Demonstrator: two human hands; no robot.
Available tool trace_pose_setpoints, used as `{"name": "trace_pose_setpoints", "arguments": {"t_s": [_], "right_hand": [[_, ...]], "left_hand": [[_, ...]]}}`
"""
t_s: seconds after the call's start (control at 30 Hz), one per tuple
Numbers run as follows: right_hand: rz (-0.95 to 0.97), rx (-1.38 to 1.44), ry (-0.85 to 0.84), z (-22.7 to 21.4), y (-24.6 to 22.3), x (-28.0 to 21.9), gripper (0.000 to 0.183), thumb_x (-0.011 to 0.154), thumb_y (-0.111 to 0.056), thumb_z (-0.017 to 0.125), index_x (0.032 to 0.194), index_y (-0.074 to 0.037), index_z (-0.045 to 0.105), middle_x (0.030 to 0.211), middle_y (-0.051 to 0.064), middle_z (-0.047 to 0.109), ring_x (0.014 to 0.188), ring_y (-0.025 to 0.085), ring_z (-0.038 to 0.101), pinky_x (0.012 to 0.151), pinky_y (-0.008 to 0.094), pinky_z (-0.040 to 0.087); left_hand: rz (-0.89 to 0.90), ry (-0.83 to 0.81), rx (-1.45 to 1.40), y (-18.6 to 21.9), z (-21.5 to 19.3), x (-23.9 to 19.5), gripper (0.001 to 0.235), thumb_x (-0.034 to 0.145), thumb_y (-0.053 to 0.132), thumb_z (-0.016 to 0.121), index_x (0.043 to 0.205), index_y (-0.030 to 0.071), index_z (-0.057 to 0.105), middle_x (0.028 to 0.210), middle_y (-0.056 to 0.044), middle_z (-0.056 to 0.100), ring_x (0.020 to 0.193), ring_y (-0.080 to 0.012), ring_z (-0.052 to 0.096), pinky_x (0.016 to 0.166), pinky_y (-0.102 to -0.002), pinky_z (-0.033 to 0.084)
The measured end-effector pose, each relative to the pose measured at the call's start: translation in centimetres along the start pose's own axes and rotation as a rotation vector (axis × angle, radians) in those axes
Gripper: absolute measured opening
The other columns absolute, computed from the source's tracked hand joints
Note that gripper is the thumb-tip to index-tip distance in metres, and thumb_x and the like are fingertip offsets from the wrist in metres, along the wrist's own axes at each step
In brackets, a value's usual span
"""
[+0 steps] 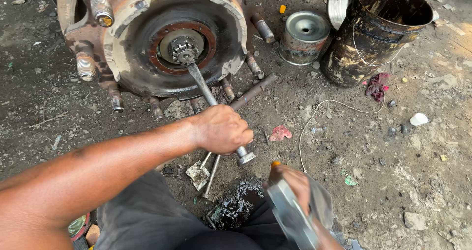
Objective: The person applies grease to a wheel hub cap and installs it onto a vehicle wheel hub. They then insert and tighten multiple bolts by hand and with a wrench to secure the cap in place.
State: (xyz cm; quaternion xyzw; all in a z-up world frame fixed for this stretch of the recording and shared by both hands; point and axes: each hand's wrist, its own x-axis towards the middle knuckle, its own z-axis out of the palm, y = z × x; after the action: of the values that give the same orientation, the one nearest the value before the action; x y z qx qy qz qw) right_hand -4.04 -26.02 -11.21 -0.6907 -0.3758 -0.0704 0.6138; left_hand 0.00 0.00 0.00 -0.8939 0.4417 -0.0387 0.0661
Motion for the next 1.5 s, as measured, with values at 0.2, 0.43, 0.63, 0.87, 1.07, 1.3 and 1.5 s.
{"name": "trace_pose_setpoints", "arguments": {"t_s": [0.2,0.43,0.63,0.87,1.07,1.3,1.5], "right_hand": [[-0.160,-0.126,-0.071,-4.7,-4.8,-1.1,0.016,0.086,-0.009,0.074,0.087,-0.003,0.059,0.079,0.013,0.065,0.076,0.029,0.070,0.077,0.044,0.060],[0.007,-0.248,0.246,0.6,9.9,-3.8,0.040,0.074,0.000,0.069,0.113,0.004,0.058,0.099,0.015,0.062,0.088,0.026,0.061,0.071,0.037,0.052],[0.501,0.388,0.282,-0.3,11.2,-6.2,0.009,0.096,0.000,0.071,0.094,-0.002,0.062,0.074,0.004,0.058,0.063,0.013,0.053,0.057,0.028,0.043],[0.234,-0.350,0.135,1.0,7.0,-3.3,0.017,0.081,-0.012,0.078,0.095,-0.004,0.071,0.079,0.006,0.070,0.070,0.018,0.067,0.063,0.032,0.052],[0.213,-0.245,0.053,1.5,5.4,-2.3,0.008,0.084,-0.012,0.076,0.088,-0.007,0.070,0.073,0.005,0.069,0.064,0.020,0.067,0.062,0.034,0.054],[-0.096,-0.390,0.055,1.0,6.4,-2.7,0.011,0.086,-0.010,0.075,0.080,-0.011,0.065,0.071,0.005,0.066,0.061,0.025,0.063,0.058,0.039,0.047],[0.023,-0.366,0.017,0.6,5.5,-2.8,0.011,0.082,-0.013,0.077,0.083,-0.010,0.066,0.073,0.005,0.066,0.062,0.026,0.064,0.060,0.040,0.047]], "left_hand": [[0.005,0.061,-0.029,-0.3,0.4,0.1,0.012,0.080,0.018,0.066,0.075,0.011,0.058,0.060,-0.004,0.061,0.055,-0.0216,0.068,0.047,-0.040,0.054],[0.017,0.151,-0.067,-0.2,1.7,-0.1,0.014,0.072,0.021,0.068,0.069,0.012,0.058,0.061,-0.008,0.062,0.056,-0.0286,0.068,0.046,-0.046,0.053],[0.060,0.031,-0.054,2.1,2.7,0.4,0.017,0.081,0.021,0.064,0.072,0.008,0.057,0.059,-0.010,0.062,0.055,-0.0294,0.069,0.043,-0.047,0.053],[0.044,0.047,0.025,-0.1,2.2,0.7,0.013,0.082,0.017,0.063,0.075,0.008,0.058,0.062,-0.009,0.064,0.055,-0.0259,0.070,0.042,-0.043,0.054],[0.029,0.089,0.036,-0.3,1.8,0.5,0.012,0.079,0.020,0.065,0.074,0.009,0.060,0.063,-0.009,0.065,0.059,-0.0268,0.071,0.047,-0.043,0.055],[0.001,0.017,0.028,-0.2,2.1,0.9,0.012,0.082,0.018,0.064,0.077,0.008,0.061,0.066,-0.011,0.068,0.061,-0.0274,0.073,0.046,-0.043,0.057],[0.015,-0.076,0.042,-0.3,2.5,1.3,0.012,0.084,0.016,0.063,0.077,0.007,0.061,0.067,-0.012,0.069,0.063,-0.0275,0.074,0.048,-0.043,0.058]]}}
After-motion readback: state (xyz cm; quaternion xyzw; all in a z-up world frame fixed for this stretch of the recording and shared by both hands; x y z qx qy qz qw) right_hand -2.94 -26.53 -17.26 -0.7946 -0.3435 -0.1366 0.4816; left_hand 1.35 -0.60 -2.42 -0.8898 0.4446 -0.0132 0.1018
